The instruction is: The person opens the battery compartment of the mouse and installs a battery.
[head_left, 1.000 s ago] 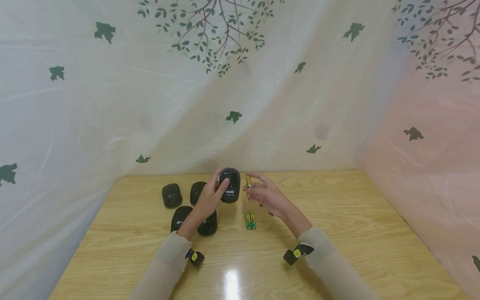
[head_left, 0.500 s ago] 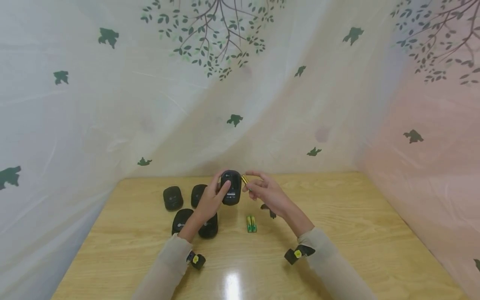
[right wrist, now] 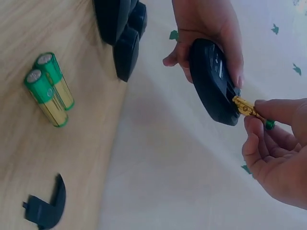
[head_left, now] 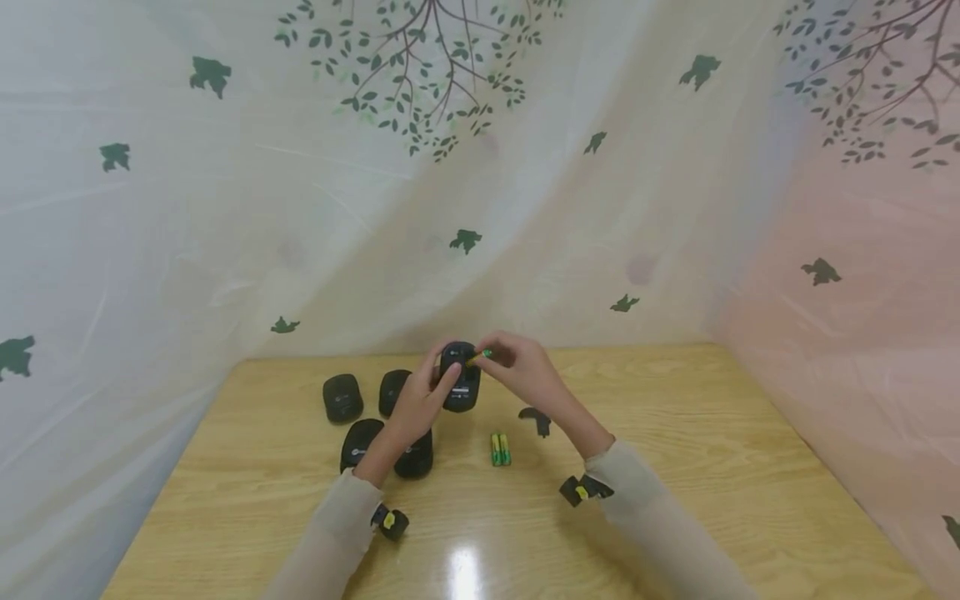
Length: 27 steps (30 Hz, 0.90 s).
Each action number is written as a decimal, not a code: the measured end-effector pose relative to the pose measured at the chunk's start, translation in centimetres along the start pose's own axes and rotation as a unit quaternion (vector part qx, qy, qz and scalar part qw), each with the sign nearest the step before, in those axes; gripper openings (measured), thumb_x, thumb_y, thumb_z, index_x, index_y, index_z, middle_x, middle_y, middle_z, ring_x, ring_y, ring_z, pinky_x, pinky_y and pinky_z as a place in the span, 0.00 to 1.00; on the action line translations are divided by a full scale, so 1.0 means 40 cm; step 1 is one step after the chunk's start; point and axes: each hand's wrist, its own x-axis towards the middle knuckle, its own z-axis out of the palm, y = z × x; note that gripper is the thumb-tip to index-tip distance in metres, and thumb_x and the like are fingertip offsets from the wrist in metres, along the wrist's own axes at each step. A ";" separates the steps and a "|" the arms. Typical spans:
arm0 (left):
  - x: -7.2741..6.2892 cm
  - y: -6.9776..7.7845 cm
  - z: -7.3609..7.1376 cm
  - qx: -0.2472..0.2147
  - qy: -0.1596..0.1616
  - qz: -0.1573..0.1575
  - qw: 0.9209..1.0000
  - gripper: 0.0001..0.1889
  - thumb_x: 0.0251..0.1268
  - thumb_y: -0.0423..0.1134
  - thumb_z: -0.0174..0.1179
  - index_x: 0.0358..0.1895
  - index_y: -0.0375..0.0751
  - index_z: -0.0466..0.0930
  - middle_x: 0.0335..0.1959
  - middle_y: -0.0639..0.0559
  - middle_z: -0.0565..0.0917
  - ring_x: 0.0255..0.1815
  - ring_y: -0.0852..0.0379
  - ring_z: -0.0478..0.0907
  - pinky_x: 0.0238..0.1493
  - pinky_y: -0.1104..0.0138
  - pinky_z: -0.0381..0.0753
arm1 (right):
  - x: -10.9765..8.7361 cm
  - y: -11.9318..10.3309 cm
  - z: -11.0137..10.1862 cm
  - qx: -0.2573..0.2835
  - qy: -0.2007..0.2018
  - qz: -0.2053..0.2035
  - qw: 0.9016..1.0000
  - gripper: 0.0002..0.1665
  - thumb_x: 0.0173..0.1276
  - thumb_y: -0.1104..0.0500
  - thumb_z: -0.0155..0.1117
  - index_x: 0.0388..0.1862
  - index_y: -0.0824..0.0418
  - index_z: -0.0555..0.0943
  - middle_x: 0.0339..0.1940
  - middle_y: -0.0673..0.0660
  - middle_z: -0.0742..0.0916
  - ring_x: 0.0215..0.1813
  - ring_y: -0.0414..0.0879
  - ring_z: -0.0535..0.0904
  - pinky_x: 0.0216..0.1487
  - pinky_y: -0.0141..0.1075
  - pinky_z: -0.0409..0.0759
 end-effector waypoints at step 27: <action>0.004 0.012 0.001 -0.024 -0.017 0.000 1.000 0.22 0.84 0.47 0.45 0.75 0.57 0.59 0.50 0.35 0.85 0.37 0.52 0.84 0.34 0.58 0.82 | 0.015 -0.015 0.046 -0.103 0.077 -0.091 0.988 0.11 0.66 0.64 0.73 0.46 0.63 0.86 0.40 0.58 0.83 0.38 0.47 0.80 0.37 0.36 0.79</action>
